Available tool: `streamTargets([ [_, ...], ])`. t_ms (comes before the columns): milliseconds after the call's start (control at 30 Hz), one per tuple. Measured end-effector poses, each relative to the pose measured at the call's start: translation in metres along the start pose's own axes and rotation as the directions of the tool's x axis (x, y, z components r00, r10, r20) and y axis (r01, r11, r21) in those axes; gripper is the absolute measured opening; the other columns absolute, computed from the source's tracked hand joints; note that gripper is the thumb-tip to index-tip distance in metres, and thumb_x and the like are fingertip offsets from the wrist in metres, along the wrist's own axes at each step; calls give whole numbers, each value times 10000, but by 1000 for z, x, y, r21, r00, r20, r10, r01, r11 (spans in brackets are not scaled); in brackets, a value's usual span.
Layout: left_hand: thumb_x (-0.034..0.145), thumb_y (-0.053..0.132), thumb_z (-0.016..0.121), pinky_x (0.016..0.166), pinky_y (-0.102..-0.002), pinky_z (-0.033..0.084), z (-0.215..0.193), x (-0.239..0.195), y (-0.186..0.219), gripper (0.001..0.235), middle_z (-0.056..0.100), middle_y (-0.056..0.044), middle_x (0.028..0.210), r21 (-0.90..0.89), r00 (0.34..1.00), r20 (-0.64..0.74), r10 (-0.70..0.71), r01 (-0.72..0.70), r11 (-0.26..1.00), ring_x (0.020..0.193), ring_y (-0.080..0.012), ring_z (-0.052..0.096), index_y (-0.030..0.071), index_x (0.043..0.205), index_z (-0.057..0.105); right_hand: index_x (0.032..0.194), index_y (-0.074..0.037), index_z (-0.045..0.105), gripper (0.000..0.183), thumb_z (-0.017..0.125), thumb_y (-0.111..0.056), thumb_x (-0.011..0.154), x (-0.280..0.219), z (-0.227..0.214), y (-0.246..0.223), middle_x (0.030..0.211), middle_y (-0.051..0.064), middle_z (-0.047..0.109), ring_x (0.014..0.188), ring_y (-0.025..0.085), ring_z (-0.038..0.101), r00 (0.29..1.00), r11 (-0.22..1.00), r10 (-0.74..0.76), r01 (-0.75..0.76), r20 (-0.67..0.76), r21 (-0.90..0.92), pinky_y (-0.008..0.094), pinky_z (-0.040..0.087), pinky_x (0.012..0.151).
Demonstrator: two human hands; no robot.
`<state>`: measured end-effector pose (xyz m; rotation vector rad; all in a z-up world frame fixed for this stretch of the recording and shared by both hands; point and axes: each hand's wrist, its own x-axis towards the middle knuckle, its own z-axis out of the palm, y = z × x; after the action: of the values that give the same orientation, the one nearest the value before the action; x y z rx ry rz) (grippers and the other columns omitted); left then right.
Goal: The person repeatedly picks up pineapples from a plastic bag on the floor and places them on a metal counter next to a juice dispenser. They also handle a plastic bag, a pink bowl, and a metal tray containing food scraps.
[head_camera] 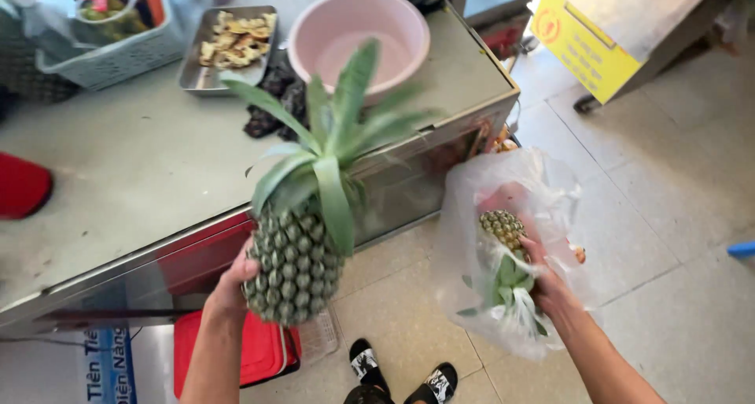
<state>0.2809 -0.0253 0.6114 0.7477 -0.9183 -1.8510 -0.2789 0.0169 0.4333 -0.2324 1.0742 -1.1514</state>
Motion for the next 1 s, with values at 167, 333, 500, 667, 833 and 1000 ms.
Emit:
streamTargets([
  [167,771,319,766,877,-410,553,-2,28,75,780,636,-87,1228,164,881,-389,267,-219,962,1088,-219,631,77,1446,457,1369,-50,590,568,510,-467,991,-51,107,-38,1304,130,682,1092,236,680,987,975,158,-156,2,-158,421,569,950],
  [333,760,341,886,1010,-353,515,-50,66,121,826,656,-83,1333,502,581,-568,583,-316,805,1174,-202,636,55,1444,521,1422,-39,549,649,524,-499,965,-79,261,-68,1339,144,671,1120,246,681,973,959,105,-44,204,-281,422,546,989],
  [500,637,480,911,1024,-423,500,-124,79,167,985,669,-101,1327,626,384,-735,559,68,777,1192,-275,642,161,1466,485,1466,-30,511,672,531,-486,972,-84,397,-81,1365,134,653,1157,218,664,900,923,18,152,436,-354,392,540,1009],
  [667,587,576,900,1032,-504,476,-164,88,190,1140,622,-139,1364,580,328,-814,480,398,711,1258,-347,587,236,1535,366,1454,-42,503,645,525,-473,974,-61,503,-84,1367,108,648,1165,176,663,803,863,34,276,594,-422,357,544,1016],
  [833,585,595,886,1006,-539,475,-181,90,186,1250,550,-200,1383,483,318,-876,363,570,665,1251,-412,555,278,1598,227,1412,15,556,636,584,-454,983,-12,553,-63,1330,124,667,1110,167,678,791,809,76,307,607,-501,332,553,990],
  [1000,571,699,852,1036,-526,475,-207,89,179,1239,583,-210,1373,490,344,-871,351,547,679,1269,-402,568,242,1576,291,1388,27,581,641,606,-456,967,19,556,-45,1282,137,697,1049,182,707,824,799,170,205,541,-565,334,578,941],
])
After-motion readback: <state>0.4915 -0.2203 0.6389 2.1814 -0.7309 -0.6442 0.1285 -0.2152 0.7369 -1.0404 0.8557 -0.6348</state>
